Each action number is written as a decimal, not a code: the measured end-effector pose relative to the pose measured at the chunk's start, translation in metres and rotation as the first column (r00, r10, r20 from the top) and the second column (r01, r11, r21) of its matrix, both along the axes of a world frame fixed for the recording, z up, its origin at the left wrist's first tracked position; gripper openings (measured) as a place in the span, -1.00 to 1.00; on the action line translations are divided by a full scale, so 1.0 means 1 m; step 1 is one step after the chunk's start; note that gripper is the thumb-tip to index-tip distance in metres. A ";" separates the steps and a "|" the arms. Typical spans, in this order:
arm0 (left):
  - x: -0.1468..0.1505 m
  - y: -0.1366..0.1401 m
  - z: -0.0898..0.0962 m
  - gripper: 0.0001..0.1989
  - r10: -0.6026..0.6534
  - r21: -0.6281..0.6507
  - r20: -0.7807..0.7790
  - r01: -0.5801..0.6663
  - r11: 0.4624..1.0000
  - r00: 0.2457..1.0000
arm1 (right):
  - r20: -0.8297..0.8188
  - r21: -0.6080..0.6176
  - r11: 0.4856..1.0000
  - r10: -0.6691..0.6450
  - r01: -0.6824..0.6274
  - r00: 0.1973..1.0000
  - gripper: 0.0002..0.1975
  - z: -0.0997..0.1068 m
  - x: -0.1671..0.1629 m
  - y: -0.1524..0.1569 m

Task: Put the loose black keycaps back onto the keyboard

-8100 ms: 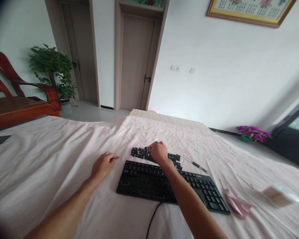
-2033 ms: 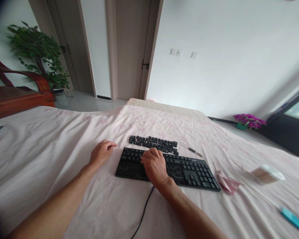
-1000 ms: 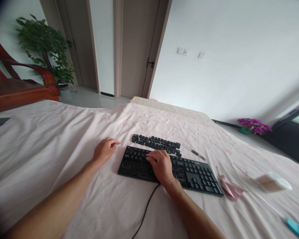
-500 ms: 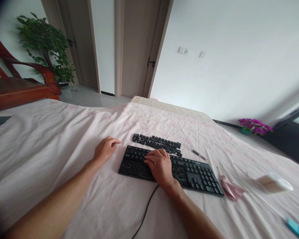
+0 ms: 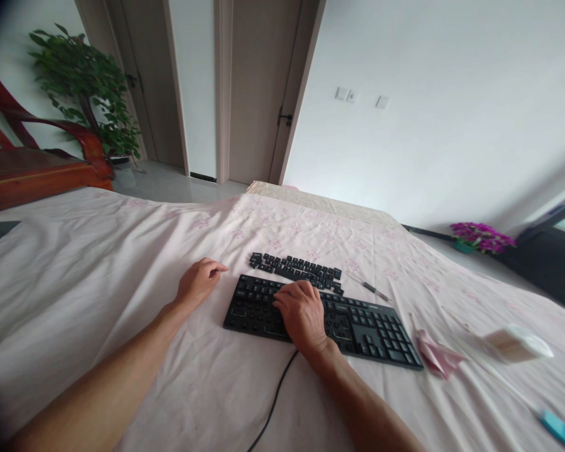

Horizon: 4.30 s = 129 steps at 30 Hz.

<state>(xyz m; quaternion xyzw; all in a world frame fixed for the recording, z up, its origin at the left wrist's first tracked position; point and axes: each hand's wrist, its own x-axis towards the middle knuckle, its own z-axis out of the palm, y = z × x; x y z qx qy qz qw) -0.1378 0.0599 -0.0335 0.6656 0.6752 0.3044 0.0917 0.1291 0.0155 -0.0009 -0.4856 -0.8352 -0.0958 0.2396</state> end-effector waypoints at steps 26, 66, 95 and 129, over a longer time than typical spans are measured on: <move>-0.001 0.002 -0.005 -0.72 -0.017 0.037 -0.014 0.018 0.999 1.000 | 0.294 -0.007 1.000 0.025 -0.024 0.956 -0.84 0.009 -0.018 -0.014; -0.001 0.005 -0.004 -0.72 -0.039 0.015 0.014 0.039 0.999 0.999 | 0.377 -0.269 0.894 -0.245 0.359 0.893 -0.87 0.015 0.007 0.176; -0.001 0.004 -0.004 -0.74 -0.036 -0.005 -0.009 0.036 0.999 0.999 | 0.032 -0.185 0.983 0.008 -0.002 0.999 -0.79 0.041 0.013 0.085; 0.000 0.002 -0.004 -0.72 -0.021 0.020 -0.025 0.021 1.000 0.999 | 0.104 -0.043 0.997 0.062 -0.058 0.993 -0.87 0.006 0.015 -0.003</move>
